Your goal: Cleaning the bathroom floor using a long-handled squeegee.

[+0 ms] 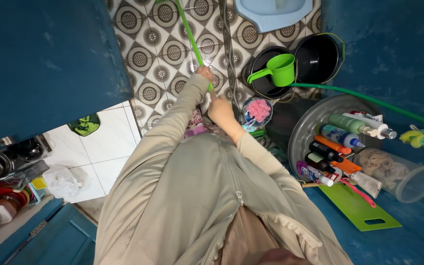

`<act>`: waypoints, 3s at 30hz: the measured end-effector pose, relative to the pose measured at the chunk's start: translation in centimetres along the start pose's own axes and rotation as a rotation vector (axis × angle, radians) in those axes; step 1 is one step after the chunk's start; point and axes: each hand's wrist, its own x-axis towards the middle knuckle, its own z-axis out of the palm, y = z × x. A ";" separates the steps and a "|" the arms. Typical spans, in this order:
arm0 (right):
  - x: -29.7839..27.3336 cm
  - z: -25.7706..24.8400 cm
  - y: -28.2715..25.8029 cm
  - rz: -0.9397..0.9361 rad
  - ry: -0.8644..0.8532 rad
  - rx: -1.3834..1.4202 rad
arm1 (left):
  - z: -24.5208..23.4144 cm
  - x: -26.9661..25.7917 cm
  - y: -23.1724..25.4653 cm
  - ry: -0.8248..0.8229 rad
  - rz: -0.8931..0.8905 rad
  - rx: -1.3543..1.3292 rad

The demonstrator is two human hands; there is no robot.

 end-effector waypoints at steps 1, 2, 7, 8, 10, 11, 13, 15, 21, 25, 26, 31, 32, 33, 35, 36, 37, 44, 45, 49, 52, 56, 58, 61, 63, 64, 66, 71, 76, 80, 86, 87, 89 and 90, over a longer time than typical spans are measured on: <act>1.2 -0.9 -0.9 0.014 -0.019 0.033 | -0.9 0.2 -1.3 0.167 -0.027 -0.073; 2.3 -1.8 -1.9 0.029 -0.038 0.065 | -1.8 0.4 -2.5 0.334 -0.053 -0.146; 9.1 3.1 1.4 0.060 -0.026 0.166 | -7.6 -1.0 -2.4 0.100 -0.368 -0.548; 9.5 3.4 1.8 0.106 -0.059 0.270 | -9.1 -2.1 -1.2 -0.059 -0.599 -0.829; 6.6 0.8 0.4 0.136 -0.123 0.269 | -6.5 -2.7 -0.3 -0.028 -0.556 -0.820; 4.8 -0.4 -0.2 0.178 -0.188 0.271 | -5.1 -3.1 0.4 -0.010 -0.505 -0.811; 2.7 -0.7 0.6 0.174 -0.213 0.272 | -1.5 -3.0 1.7 0.279 -0.227 -0.585; -0.7 -2.3 0.9 0.172 -0.238 0.268 | -0.8 -4.5 4.1 0.557 0.049 -0.346; -10.8 -4.5 4.9 0.141 -0.325 0.145 | -23.1 -12.3 17.2 -0.561 0.022 -0.289; -15.1 -4.4 8.5 0.142 -0.372 0.072 | -5.9 -12.6 20.3 -0.169 0.215 -0.275; -16.1 -3.9 9.5 0.159 -0.391 0.062 | 1.4 -11.2 21.4 0.345 0.385 -0.244; -15.6 0.5 12.0 0.145 -0.333 0.094 | 4.6 -9.9 21.0 0.339 0.408 -0.161; -15.1 1.6 12.2 0.133 -0.295 0.134 | 4.4 -9.7 20.7 0.301 0.382 -0.087; -14.3 2.2 11.8 0.131 -0.296 0.136 | 4.9 -9.3 19.5 0.299 0.381 -0.085; -12.9 3.4 10.7 0.112 -0.258 0.178 | 5.8 -8.6 16.9 0.342 0.403 -0.031; -12.0 3.8 9.9 0.113 -0.259 0.180 | 4.7 -8.3 15.8 0.339 0.404 -0.031; -11.2 4.1 9.2 0.084 -0.222 0.188 | 3.6 -7.8 14.8 0.145 0.237 -0.151; -3.9 1.9 0.2 0.073 -0.113 0.213 | 0.9 -5.5 4.2 0.266 0.349 0.392; -2.3 3.5 0.4 0.079 -0.110 0.218 | -1.2 -5.8 2.9 0.263 0.357 0.393; 3.9 6.9 -0.9 0.058 -0.057 0.181 | -8.3 -5.8 -3.0 0.235 0.240 0.005; 6.7 8.7 -1.9 0.070 -0.027 0.214 | -7.5 -5.1 -5.8 0.145 0.129 -0.142; 4.9 6.0 -4.6 0.116 -0.042 0.273 | -2.7 -4.4 -6.3 0.010 0.234 0.178; 2.7 4.9 -4.3 0.134 -0.055 0.259 | -12.1 -8.5 -3.3 -0.008 0.326 0.302; -2.5 4.1 -3.6 0.133 -0.058 0.224 | -19.9 -13.9 2.6 -0.198 0.352 0.325; -6.2 3.9 -2.4 0.115 -0.035 0.200 | -22.0 -14.5 6.7 -0.360 0.288 0.232; -8.1 4.0 -1.6 0.139 -0.068 0.176 | -22.2 -13.6 9.0 -0.714 0.385 0.287; -12.0 3.6 -0.8 0.173 -0.098 0.157 | -22.2 -13.8 12.6 -1.072 0.487 0.347; -19.8 3.1 -0.6 0.078 -0.081 0.139 | -7.4 -18.9 17.0 -0.514 0.728 -0.006; -18.8 8.6 0.4 0.236 -0.068 0.224 | -14.2 -19.0 13.9 -0.721 0.830 0.001; -14.4 12.0 -0.9 0.199 0.005 0.249 | -9.8 -20.3 7.7 -0.261 0.756 -0.055; -5.2 9.3 -7.6 0.151 0.047 0.200 | -9.2 -13.9 -1.3 -0.255 0.662 0.144; -3.3 9.5 -8.0 0.148 0.037 0.202 | -17.2 -14.7 -0.4 -0.261 0.656 0.139; 0.5 9.9 -8.7 0.148 0.073 0.205 | -36.0 -15.3 -0.4 -0.880 -0.545 -0.528; 1.9 8.9 -10.0 0.146 0.068 0.206 | -29.0 -13.6 -3.3 -0.882 -0.550 -0.530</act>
